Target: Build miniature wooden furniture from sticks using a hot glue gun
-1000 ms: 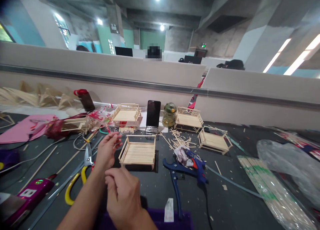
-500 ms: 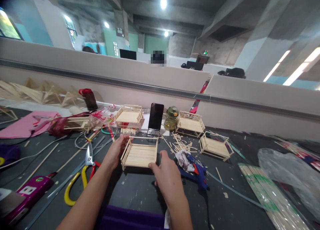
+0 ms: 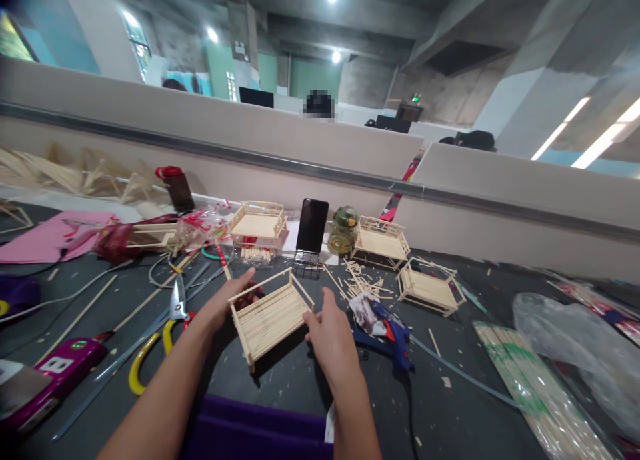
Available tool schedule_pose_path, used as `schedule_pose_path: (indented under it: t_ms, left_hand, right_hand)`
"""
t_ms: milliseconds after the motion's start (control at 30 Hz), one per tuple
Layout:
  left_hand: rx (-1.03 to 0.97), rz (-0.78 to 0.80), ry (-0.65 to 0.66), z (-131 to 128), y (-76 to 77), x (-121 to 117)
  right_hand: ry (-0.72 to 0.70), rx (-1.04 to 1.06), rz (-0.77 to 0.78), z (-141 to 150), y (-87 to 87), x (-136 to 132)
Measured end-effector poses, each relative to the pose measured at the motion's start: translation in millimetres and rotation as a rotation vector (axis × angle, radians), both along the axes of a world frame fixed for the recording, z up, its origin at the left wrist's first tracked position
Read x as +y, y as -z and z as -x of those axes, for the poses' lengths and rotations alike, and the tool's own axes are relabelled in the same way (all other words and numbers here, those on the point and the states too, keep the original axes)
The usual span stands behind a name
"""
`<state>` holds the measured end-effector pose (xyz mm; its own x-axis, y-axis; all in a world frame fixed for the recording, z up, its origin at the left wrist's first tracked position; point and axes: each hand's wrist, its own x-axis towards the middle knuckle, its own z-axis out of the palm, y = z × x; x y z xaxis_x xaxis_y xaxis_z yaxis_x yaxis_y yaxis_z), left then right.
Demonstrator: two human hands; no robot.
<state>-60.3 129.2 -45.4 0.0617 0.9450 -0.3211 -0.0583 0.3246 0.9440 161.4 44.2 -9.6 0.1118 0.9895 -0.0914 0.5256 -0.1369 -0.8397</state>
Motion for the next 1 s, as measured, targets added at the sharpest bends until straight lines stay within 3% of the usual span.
schedule_pose_path:
  t_ms: [300,633,800,900,1000]
  left_hand:
    - [-0.155,0.006,0.321,1.4,-3.6,-13.7]
    - [-0.263,0.027,0.322,-5.4,-9.1,-15.9]
    - [-0.368,-0.110,0.288,-4.5,-14.7,-14.9]
    - [-0.374,-0.229,0.297,-4.4,-16.2,-14.3]
    - [-0.360,-0.280,0.327,-3.7,-16.1,-15.2]
  right_hand:
    - [-0.006,0.147,-0.046,10.5,4.8,4.9]
    - [0.017,0.147,-0.145,10.5,6.1,8.6]
    - [0.106,0.160,-0.140,6.7,-3.3,5.7]
    - [0.005,0.331,-0.095,9.1,-4.1,7.7]
    - [-0.096,0.468,-0.176,13.1,-0.9,11.2]
